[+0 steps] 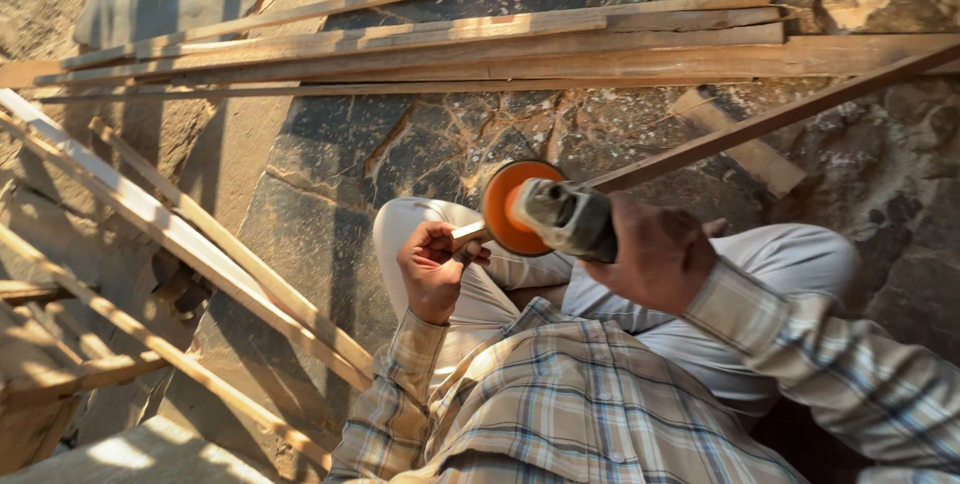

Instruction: The person sits on the stone floor among stacks of wooden strips, picks up thin wood pieces one at a time, and sands their surfaces and edges using an angle grinder, running the spinning disc along the length of each strip before setting it back with the other boards.

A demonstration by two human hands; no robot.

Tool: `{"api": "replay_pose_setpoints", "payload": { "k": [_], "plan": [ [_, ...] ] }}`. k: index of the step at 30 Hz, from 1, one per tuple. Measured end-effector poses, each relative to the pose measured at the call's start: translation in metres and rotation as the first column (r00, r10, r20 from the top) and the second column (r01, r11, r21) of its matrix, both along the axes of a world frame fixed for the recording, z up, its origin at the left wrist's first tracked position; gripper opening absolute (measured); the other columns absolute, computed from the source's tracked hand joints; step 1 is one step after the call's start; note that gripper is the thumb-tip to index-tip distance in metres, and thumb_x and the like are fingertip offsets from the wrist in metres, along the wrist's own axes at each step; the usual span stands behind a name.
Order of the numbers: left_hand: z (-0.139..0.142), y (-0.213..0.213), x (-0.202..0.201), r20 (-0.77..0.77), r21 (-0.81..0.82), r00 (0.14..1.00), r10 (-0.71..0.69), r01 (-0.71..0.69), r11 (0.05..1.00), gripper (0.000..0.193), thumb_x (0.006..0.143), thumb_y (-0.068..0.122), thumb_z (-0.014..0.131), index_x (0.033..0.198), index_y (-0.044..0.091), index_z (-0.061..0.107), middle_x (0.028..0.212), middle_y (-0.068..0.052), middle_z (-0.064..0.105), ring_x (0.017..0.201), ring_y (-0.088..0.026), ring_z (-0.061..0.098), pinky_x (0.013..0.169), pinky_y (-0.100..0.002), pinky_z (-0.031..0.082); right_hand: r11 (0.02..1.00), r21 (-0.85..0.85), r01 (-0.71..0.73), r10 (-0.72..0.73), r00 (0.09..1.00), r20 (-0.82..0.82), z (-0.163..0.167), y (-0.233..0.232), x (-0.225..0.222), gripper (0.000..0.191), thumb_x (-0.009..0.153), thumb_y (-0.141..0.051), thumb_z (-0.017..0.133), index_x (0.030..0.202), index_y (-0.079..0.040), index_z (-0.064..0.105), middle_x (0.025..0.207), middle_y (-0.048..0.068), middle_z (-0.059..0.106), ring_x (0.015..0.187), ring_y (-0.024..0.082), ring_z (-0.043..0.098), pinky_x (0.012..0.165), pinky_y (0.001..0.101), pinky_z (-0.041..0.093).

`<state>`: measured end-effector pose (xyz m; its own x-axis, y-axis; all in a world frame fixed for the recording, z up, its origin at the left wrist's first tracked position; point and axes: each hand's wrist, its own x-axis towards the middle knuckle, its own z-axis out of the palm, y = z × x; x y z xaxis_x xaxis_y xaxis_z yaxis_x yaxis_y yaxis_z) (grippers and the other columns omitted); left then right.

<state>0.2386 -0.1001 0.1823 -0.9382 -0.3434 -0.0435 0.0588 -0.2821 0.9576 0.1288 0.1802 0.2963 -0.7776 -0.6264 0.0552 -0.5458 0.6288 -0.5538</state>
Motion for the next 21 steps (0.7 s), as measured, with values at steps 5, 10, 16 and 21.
{"api": "replay_pose_setpoints", "payload": {
  "k": [5, 10, 16, 21],
  "plan": [
    [-0.012, -0.009, 0.003, -0.15, 0.121, 0.989, 0.006, 0.012, 0.993, 0.04, 0.074, -0.013, 0.054, 0.112, 0.0, 0.06, 0.092, -0.015, 0.076, 0.081, -0.022, 0.077, 0.075, -0.036, 0.066, 0.986, 0.091, 0.142, -0.142, 0.99, -0.009, -0.009, 0.034, -0.004, 0.051, 0.076, -0.04, 0.083, 0.109, -0.007, 0.064, 0.082, 0.018, 0.072, 0.074, 0.038, 0.072, 0.066, 0.0501, 0.057],
    [-0.014, -0.018, 0.012, -0.02, 0.001, 0.994, 0.106, -0.106, 0.994, 0.025, 0.089, -0.013, 0.07, 0.11, -0.004, 0.06, 0.094, -0.016, 0.073, 0.076, -0.022, 0.074, 0.068, -0.038, 0.065, 0.946, 0.158, 0.283, -0.279, 0.959, -0.047, -0.04, 0.106, -0.048, 0.069, 0.065, -0.045, 0.089, 0.109, 0.0, 0.061, 0.094, 0.025, 0.07, 0.086, 0.042, 0.07, 0.076, 0.0511, 0.057],
    [-0.014, -0.014, 0.017, 0.088, -0.024, 0.989, 0.122, -0.12, 0.992, 0.025, 0.088, -0.01, 0.072, 0.109, -0.003, 0.059, 0.093, -0.018, 0.074, 0.074, -0.024, 0.074, 0.065, -0.038, 0.063, 0.799, 0.394, 0.454, -0.535, 0.837, 0.12, -0.069, 0.208, -0.125, 0.06, 0.067, -0.046, 0.088, 0.112, -0.008, 0.074, 0.099, 0.02, 0.074, 0.091, 0.036, 0.074, 0.087, 0.0458, 0.059],
    [-0.021, -0.021, 0.015, -0.019, -0.085, 0.997, 0.076, -0.077, 0.993, 0.035, 0.079, -0.017, 0.053, 0.113, -0.007, 0.058, 0.095, -0.02, 0.072, 0.086, -0.027, 0.077, 0.08, -0.041, 0.067, 0.576, 0.498, 0.648, -0.782, 0.615, 0.103, -0.097, 0.298, -0.188, 0.072, 0.069, -0.048, 0.093, 0.118, 0.0, 0.07, 0.111, 0.024, 0.071, 0.095, 0.037, 0.072, 0.09, 0.0458, 0.057]
  ]
}}
